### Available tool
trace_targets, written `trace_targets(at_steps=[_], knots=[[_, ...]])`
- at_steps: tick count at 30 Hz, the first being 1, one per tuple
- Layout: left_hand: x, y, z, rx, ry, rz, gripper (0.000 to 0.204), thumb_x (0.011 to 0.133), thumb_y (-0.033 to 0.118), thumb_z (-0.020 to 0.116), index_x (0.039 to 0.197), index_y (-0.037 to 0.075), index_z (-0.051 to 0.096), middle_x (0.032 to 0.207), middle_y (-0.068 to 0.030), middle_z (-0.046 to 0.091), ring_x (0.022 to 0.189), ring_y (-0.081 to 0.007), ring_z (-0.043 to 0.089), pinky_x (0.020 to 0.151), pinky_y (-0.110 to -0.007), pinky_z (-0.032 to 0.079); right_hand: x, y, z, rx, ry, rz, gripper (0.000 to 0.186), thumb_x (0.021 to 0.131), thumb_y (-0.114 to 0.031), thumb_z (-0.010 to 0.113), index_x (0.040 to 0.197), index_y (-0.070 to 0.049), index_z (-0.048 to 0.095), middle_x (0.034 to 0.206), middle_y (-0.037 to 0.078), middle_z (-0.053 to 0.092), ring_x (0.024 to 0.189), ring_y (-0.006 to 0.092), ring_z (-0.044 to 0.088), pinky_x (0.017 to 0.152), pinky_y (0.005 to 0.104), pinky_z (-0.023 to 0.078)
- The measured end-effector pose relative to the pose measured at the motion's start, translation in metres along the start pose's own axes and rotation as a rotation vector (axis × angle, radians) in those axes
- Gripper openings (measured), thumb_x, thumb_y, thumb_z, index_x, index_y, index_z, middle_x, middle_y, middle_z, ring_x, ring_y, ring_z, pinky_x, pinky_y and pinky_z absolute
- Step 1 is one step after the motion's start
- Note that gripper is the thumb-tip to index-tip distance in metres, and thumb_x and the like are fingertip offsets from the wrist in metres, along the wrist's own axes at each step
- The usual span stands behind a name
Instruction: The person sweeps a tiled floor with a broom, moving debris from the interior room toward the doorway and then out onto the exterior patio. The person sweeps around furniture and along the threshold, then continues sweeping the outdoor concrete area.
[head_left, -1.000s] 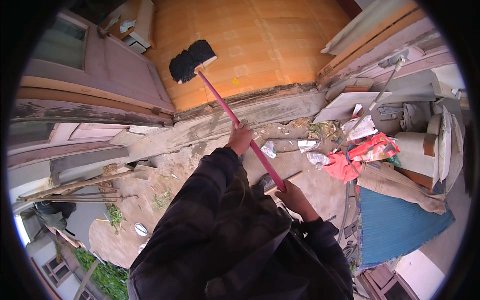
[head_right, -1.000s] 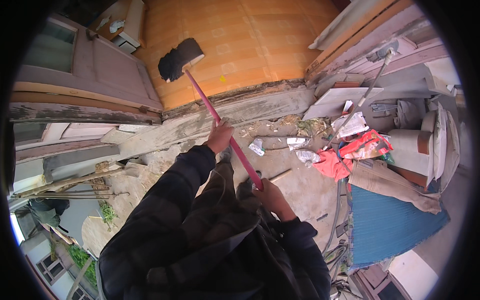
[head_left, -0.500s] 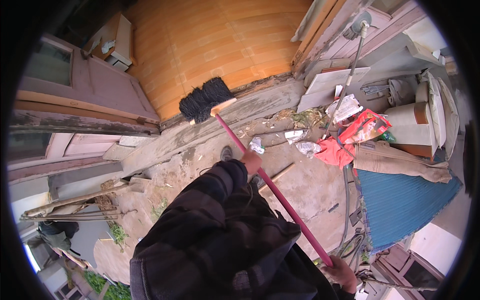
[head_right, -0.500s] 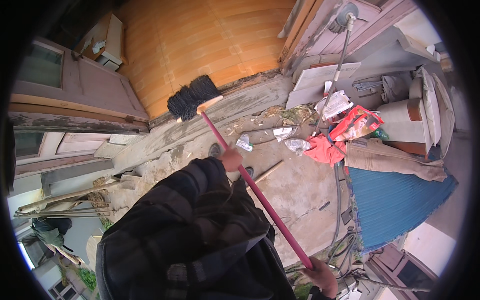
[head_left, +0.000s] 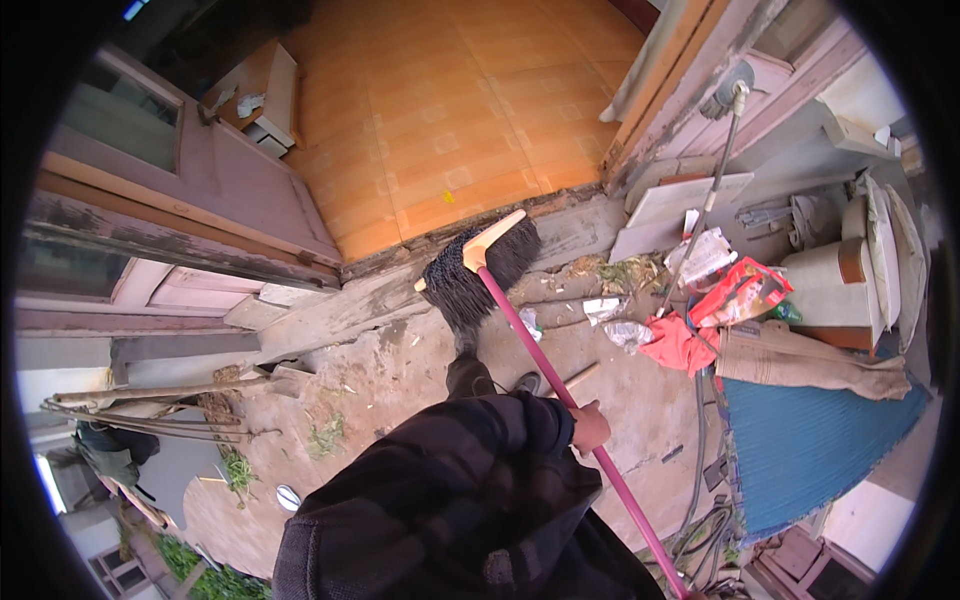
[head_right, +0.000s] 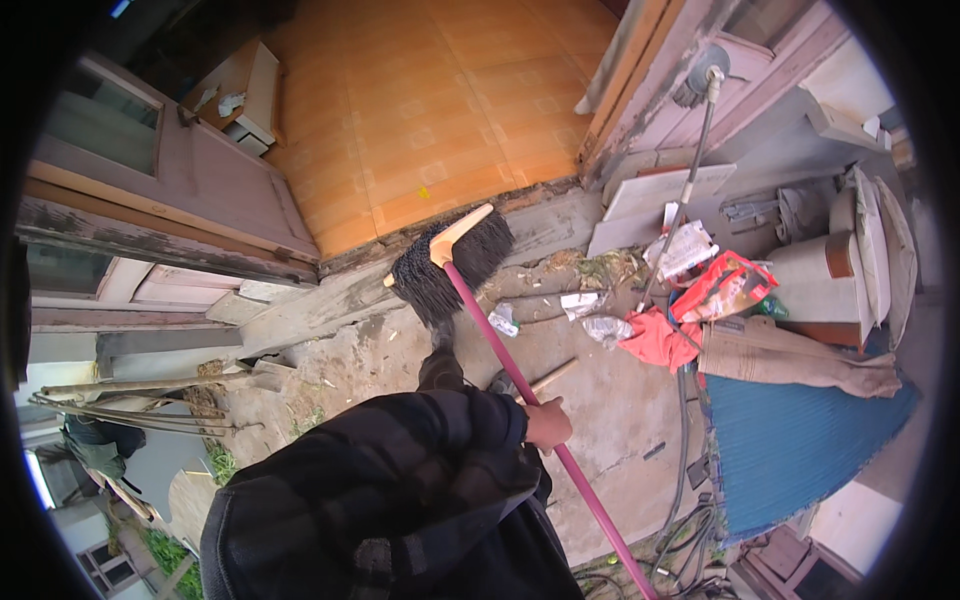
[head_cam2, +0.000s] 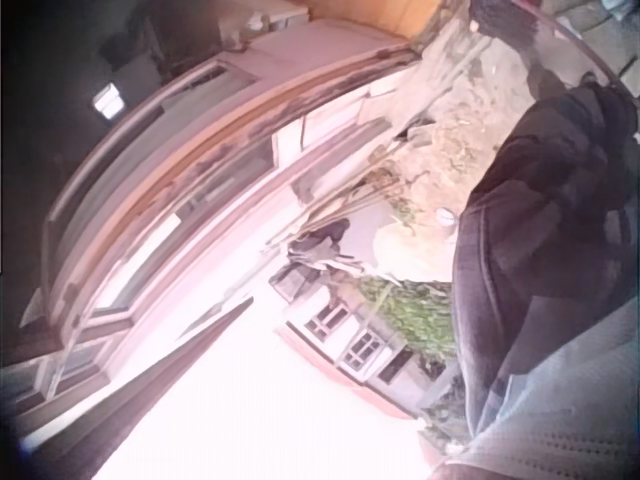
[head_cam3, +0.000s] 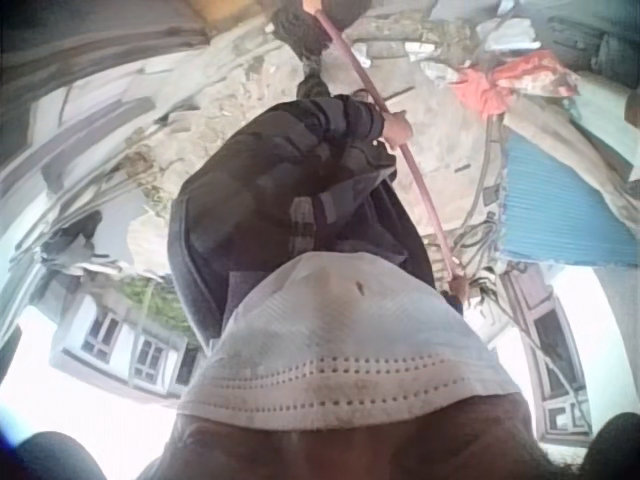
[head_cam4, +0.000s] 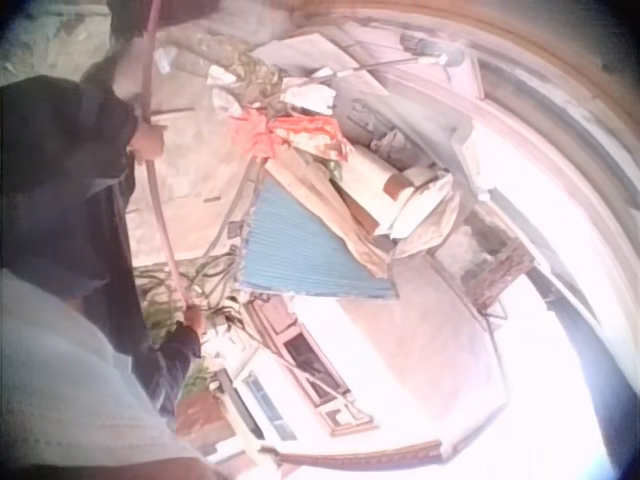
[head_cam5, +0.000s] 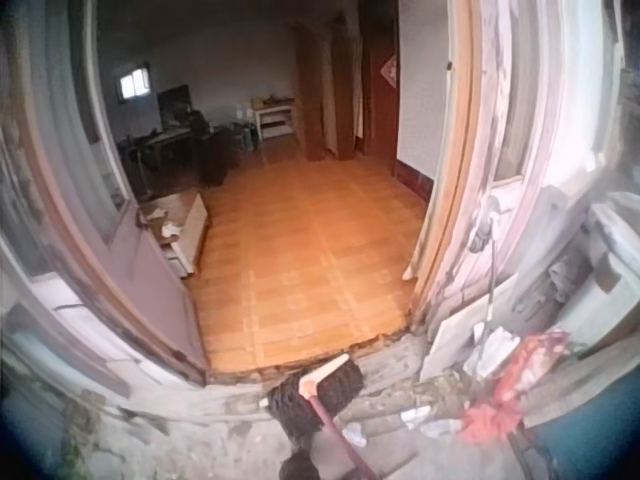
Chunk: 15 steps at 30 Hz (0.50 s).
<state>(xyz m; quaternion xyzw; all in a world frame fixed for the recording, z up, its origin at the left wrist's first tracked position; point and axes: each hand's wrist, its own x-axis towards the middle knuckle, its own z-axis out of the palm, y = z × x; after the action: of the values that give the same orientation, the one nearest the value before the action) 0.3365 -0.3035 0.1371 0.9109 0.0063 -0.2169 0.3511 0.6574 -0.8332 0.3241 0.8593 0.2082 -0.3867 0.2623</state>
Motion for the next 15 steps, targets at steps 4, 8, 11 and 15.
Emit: trace_targets(at_steps=[4,8,11,15], knots=[[-0.023,-0.029,-0.006,0.065,-0.012,-0.107,0.035,0.07,0.033,0.082,0.095,0.01,0.078,0.09,-0.0082,0.075,0.092,-0.0265,0.071,0.1,-0.055,0.041,0.032,-0.022,0.018,-0.08,-0.041,-0.042,0.035,0.085,-0.032,0.069,0.105,-0.003,0.071,0.093,0.025,0.07,0.09,0.0419,0.069,0.074,0.0497,0.054],[-0.052,-0.107,-0.012,0.077,-0.022,-0.211,0.036,0.068,0.031,0.082,0.097,0.009,0.079,0.094,-0.0118,0.075,0.098,-0.0301,0.071,0.109,-0.064,0.034,0.078,-0.11,0.016,-0.126,-0.033,-0.252,0.035,0.084,-0.033,0.069,0.104,-0.004,0.072,0.092,0.025,0.07,0.09,0.0407,0.069,0.075,0.0495,0.055],[-0.103,-0.202,-0.022,0.105,0.059,-0.361,0.025,0.072,0.028,0.075,0.09,0.011,0.08,0.089,-0.0131,0.075,0.093,-0.0334,0.072,0.1,-0.064,0.042,0.104,-0.235,0.001,0.036,0.059,-0.541,0.034,0.084,-0.03,0.07,0.1,0.0,0.068,0.089,0.025,0.068,0.087,0.0458,0.066,0.071,0.0511,0.052],[-0.218,-0.329,-0.042,0.274,0.323,-0.656,0.021,0.078,0.023,0.062,0.076,0.009,0.077,0.075,-0.0151,0.071,0.075,-0.0367,0.067,0.093,-0.071,0.038,0.09,-0.441,-0.043,0.095,0.005,-0.618,0.035,0.079,-0.034,0.076,0.095,-0.004,0.069,0.09,0.023,0.07,0.091,0.0441,0.066,0.077,0.0507,0.053]])
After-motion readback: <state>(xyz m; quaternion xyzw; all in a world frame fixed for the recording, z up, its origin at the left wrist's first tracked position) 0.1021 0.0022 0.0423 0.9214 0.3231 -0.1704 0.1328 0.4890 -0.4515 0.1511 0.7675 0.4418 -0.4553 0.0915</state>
